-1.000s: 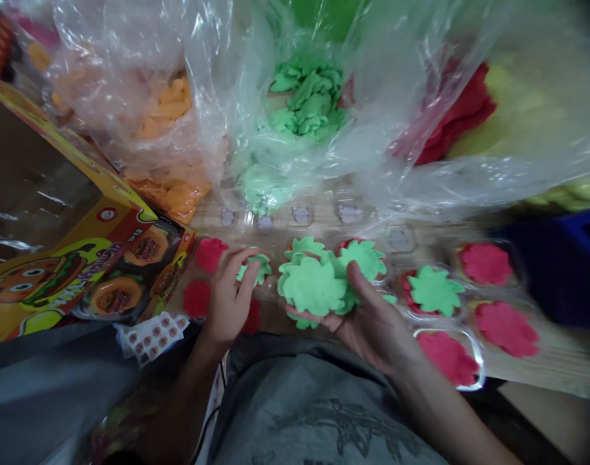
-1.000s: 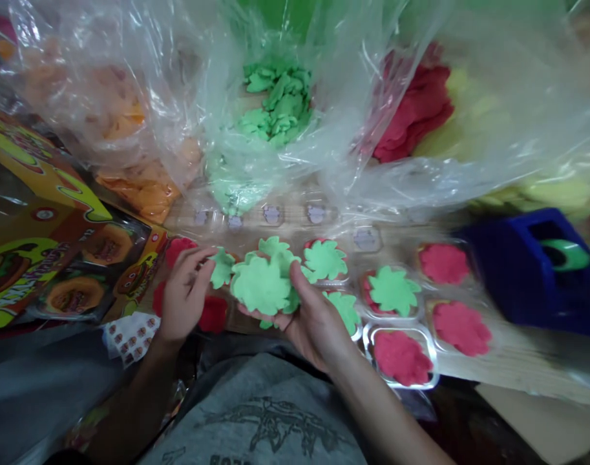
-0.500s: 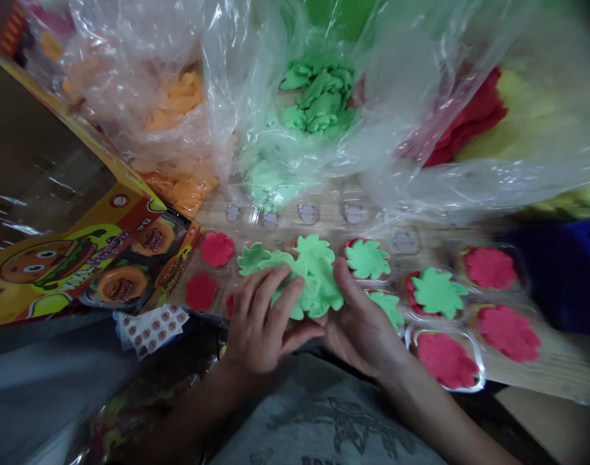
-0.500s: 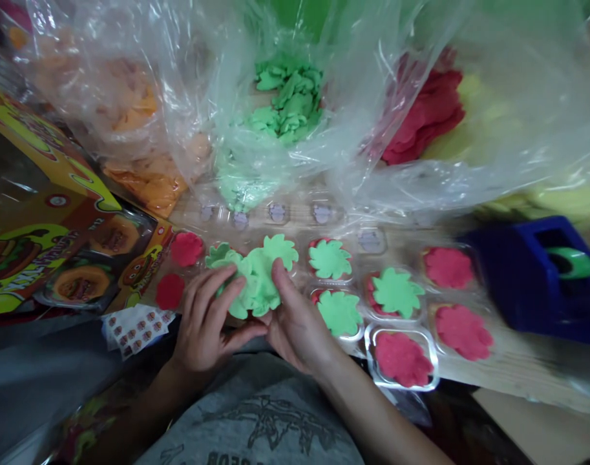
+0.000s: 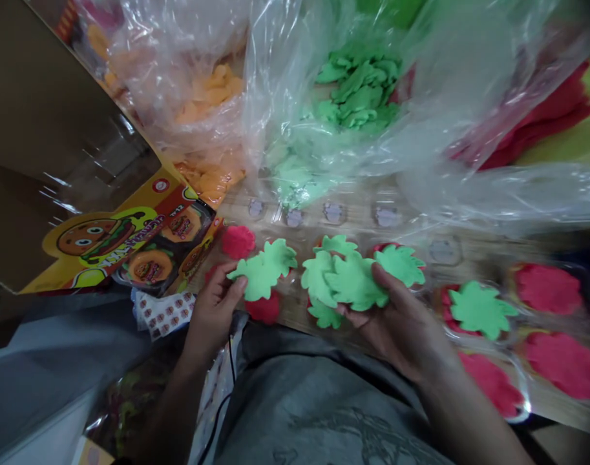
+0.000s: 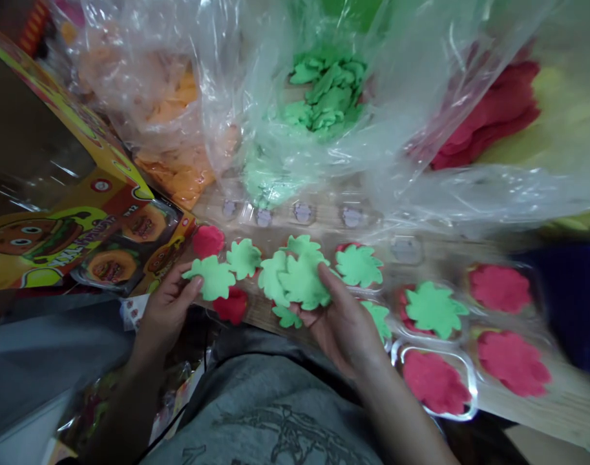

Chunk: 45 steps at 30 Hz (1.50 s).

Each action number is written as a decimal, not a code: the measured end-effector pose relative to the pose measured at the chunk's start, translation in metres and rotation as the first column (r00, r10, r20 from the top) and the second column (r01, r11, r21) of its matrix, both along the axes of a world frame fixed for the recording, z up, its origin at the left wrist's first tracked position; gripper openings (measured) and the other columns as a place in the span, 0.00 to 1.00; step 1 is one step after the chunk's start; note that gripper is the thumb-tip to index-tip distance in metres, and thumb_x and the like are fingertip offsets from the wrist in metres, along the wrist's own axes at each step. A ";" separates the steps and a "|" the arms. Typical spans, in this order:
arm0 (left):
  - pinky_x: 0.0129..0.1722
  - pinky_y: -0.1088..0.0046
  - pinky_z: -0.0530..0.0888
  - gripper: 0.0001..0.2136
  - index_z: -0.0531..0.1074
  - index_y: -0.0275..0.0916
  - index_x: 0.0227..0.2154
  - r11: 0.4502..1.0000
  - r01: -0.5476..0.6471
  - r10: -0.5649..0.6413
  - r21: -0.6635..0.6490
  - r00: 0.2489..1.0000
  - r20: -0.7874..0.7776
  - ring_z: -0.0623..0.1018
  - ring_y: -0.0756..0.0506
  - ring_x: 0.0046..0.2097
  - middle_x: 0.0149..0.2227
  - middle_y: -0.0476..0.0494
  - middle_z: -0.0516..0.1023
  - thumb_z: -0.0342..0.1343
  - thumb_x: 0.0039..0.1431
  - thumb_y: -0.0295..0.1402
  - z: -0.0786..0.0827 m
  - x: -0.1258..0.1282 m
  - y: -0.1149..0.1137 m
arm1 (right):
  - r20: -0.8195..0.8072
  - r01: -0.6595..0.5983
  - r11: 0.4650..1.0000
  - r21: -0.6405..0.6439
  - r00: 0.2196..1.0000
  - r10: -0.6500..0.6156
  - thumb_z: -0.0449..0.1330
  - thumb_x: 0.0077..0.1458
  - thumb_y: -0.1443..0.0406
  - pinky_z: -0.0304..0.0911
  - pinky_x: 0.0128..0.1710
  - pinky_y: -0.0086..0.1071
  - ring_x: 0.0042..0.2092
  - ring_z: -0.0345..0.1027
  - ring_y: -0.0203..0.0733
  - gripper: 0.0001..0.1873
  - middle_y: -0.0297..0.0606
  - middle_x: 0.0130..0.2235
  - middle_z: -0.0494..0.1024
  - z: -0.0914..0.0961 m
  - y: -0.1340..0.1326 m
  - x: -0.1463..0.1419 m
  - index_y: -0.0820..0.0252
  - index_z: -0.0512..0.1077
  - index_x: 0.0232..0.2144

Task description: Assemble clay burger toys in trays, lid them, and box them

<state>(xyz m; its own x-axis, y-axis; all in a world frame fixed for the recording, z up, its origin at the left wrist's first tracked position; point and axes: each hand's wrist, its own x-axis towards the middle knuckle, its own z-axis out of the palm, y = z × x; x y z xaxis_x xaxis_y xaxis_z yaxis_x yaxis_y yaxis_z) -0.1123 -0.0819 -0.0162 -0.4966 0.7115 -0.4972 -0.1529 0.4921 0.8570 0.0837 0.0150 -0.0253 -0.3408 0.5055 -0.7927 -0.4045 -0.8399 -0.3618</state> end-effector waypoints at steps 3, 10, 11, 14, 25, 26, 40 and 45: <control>0.33 0.76 0.71 0.13 0.70 0.38 0.38 0.970 0.224 -0.224 -0.098 0.974 0.018 0.75 0.49 0.33 0.31 0.49 0.77 0.58 0.52 0.40 -0.004 0.000 -0.013 | 0.027 0.007 0.998 0.068 1.000 -0.009 0.57 0.55 0.59 0.75 0.30 0.30 0.41 0.76 0.42 0.08 0.32 0.41 0.81 -0.004 0.004 0.006 0.50 0.76 0.33; 0.51 0.59 0.67 0.11 0.72 0.42 0.42 0.891 0.352 -0.453 -0.285 0.671 -0.587 0.71 0.41 0.48 0.42 0.42 0.74 0.50 0.57 0.31 -0.025 0.014 -0.018 | -0.021 -0.048 0.999 0.014 0.999 0.048 0.58 0.54 0.58 0.75 0.34 0.36 0.46 0.74 0.46 0.11 0.35 0.46 0.79 0.003 0.000 -0.003 0.52 0.75 0.38; 0.51 0.59 0.66 0.11 0.71 0.41 0.43 0.911 0.329 -0.411 -0.250 0.660 -0.628 0.71 0.41 0.48 0.42 0.41 0.73 0.50 0.58 0.32 -0.024 0.015 -0.016 | -0.043 -0.056 0.998 0.004 0.998 0.056 0.58 0.53 0.58 0.75 0.35 0.37 0.46 0.74 0.47 0.11 0.36 0.46 0.79 0.004 -0.002 -0.005 0.53 0.74 0.39; 0.50 0.66 0.68 0.12 0.70 0.40 0.44 0.944 0.325 -0.300 -0.051 0.785 -0.542 0.72 0.44 0.48 0.43 0.42 0.73 0.49 0.60 0.35 -0.014 0.018 -0.009 | -0.139 -0.086 0.996 -0.030 0.987 0.081 0.58 0.53 0.58 0.73 0.42 0.43 0.48 0.73 0.48 0.13 0.38 0.45 0.79 0.009 -0.007 -0.011 0.55 0.73 0.40; 0.30 0.78 0.71 0.09 0.70 0.38 0.30 0.998 0.058 -0.058 0.035 0.998 0.003 0.74 0.52 0.29 0.27 0.51 0.75 0.59 0.47 0.37 -0.010 0.020 0.019 | -0.129 -0.074 0.997 -0.022 0.989 0.070 0.63 0.48 0.59 0.66 0.51 0.50 0.49 0.72 0.51 0.13 0.39 0.41 0.81 0.007 -0.014 -0.020 0.58 0.74 0.37; 0.31 0.78 0.71 0.08 0.70 0.38 0.31 0.998 0.018 -0.014 0.064 0.998 -0.063 0.74 0.52 0.29 0.27 0.52 0.75 0.58 0.49 0.36 -0.011 0.016 0.020 | -0.144 -0.072 0.997 -0.004 0.987 0.071 0.63 0.49 0.58 0.65 0.52 0.52 0.48 0.73 0.52 0.13 0.40 0.41 0.81 0.006 -0.013 -0.020 0.58 0.74 0.37; 0.56 0.59 0.64 0.12 0.72 0.38 0.42 0.936 0.352 -0.202 -0.006 0.526 -0.826 0.71 0.41 0.53 0.48 0.38 0.75 0.53 0.59 0.38 -0.046 -0.019 0.020 | -0.240 -0.165 0.976 0.142 0.951 0.196 0.56 0.55 0.50 0.60 0.56 0.49 0.51 0.71 0.50 0.19 0.40 0.45 0.80 0.001 -0.010 -0.010 0.55 0.75 0.41; 0.48 0.67 0.72 0.17 0.73 0.40 0.44 0.913 0.381 -0.356 0.149 0.919 -0.171 0.75 0.43 0.48 0.47 0.40 0.77 0.52 0.58 0.44 0.001 0.016 0.020 | -0.381 -0.252 0.956 0.148 0.878 0.290 0.57 0.45 0.40 0.66 0.50 0.48 0.48 0.73 0.51 0.31 0.41 0.41 0.81 0.010 -0.014 -0.017 0.56 0.76 0.39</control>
<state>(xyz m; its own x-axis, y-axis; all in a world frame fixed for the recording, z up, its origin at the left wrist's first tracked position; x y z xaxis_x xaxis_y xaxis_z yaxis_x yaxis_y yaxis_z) -0.0959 -0.0623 -0.0148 -0.2367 0.9263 -0.2932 0.1355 0.3303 0.9341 0.0665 0.0012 -0.0157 -0.7494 0.4115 -0.5187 -0.2912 -0.9084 -0.2999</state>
